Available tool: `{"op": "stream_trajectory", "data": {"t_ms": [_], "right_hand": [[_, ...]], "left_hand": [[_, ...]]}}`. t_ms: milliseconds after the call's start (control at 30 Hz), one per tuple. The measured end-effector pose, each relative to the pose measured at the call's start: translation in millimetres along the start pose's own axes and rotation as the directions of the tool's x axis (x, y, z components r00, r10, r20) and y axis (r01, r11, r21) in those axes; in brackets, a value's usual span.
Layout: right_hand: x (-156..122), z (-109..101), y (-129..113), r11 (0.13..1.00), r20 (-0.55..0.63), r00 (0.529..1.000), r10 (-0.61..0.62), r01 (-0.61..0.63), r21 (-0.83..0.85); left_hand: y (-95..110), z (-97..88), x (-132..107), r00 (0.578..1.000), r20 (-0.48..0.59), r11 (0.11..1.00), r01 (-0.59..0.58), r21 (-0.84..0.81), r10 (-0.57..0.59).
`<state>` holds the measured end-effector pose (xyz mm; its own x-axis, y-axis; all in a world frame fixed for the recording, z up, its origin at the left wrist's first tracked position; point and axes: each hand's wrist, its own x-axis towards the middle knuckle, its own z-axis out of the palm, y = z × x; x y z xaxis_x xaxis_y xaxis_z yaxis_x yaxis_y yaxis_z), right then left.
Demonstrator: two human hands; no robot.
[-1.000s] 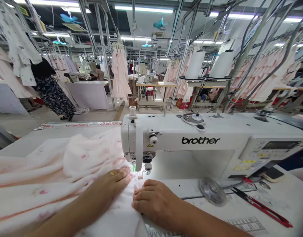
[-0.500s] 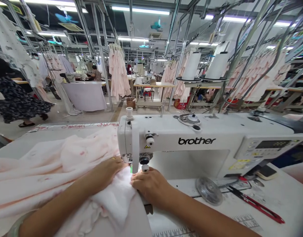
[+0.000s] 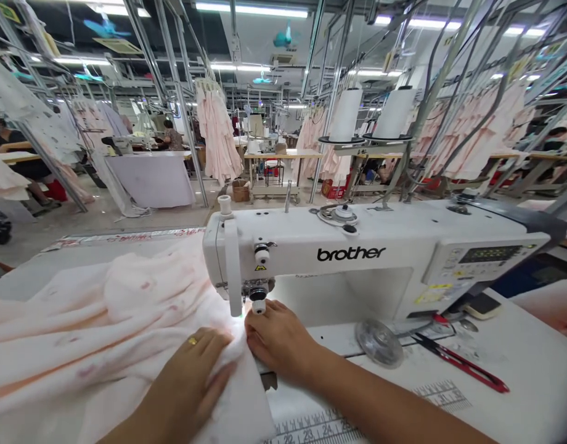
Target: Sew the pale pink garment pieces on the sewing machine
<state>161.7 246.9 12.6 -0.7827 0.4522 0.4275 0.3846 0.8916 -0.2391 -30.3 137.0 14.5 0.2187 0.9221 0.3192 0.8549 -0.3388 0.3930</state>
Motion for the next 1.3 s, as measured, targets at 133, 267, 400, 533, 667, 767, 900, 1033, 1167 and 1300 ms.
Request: {"op": "stream_trajectory", "data": {"t_ms": [133,267,400,533,667,767,900,1033,1167,1300], "right_hand": [[3,4,0,0.997,0.027,0.998,-0.056,0.057,-0.044],[8,9,0,0.976,0.059,0.984,-0.167,0.174,-0.128],[9,5,3,0.912,0.117,0.933,-0.341,0.358,-0.202],[6,-7,9,0.852,0.171,0.874,-0.455,0.483,-0.201],[0,-20,15,0.892,0.162,0.895,-0.415,0.436,-0.123],[-4,-27,16,0.935,0.183,0.918,-0.352,0.355,0.017],[-6,-31,14,0.933,0.218,0.907,-0.361,0.354,0.071],[-7,-31,12,0.931,0.226,0.904,-0.363,0.360,0.058],[-7,-31,12,0.939,0.235,0.909,-0.345,0.337,0.076],[-7,-32,11,0.941,0.230,0.912,-0.339,0.328,0.084]], "left_hand": [[-19,-12.8,12,0.991,0.102,0.981,0.101,-0.164,-0.085],[-26,-29.9,24,0.964,0.176,0.913,0.249,-0.322,-0.201],[-18,-38.6,37,0.886,0.340,0.797,0.442,-0.412,-0.316],[-5,-31.6,42,0.929,0.232,0.927,0.331,-0.178,-0.287],[1,-10.9,34,0.965,0.088,0.967,0.251,-0.035,-0.247],[-1,3.4,25,0.968,-0.008,0.969,0.249,-0.007,-0.249],[-5,11.3,18,0.976,-0.064,0.974,0.214,0.079,-0.209],[-8,11.6,18,0.992,-0.083,0.988,0.104,0.110,-0.095],[-8,9.7,17,1.000,-0.023,0.991,0.000,0.131,0.003],[-6,5.1,15,0.973,-0.033,0.956,-0.218,0.198,0.229]]}}
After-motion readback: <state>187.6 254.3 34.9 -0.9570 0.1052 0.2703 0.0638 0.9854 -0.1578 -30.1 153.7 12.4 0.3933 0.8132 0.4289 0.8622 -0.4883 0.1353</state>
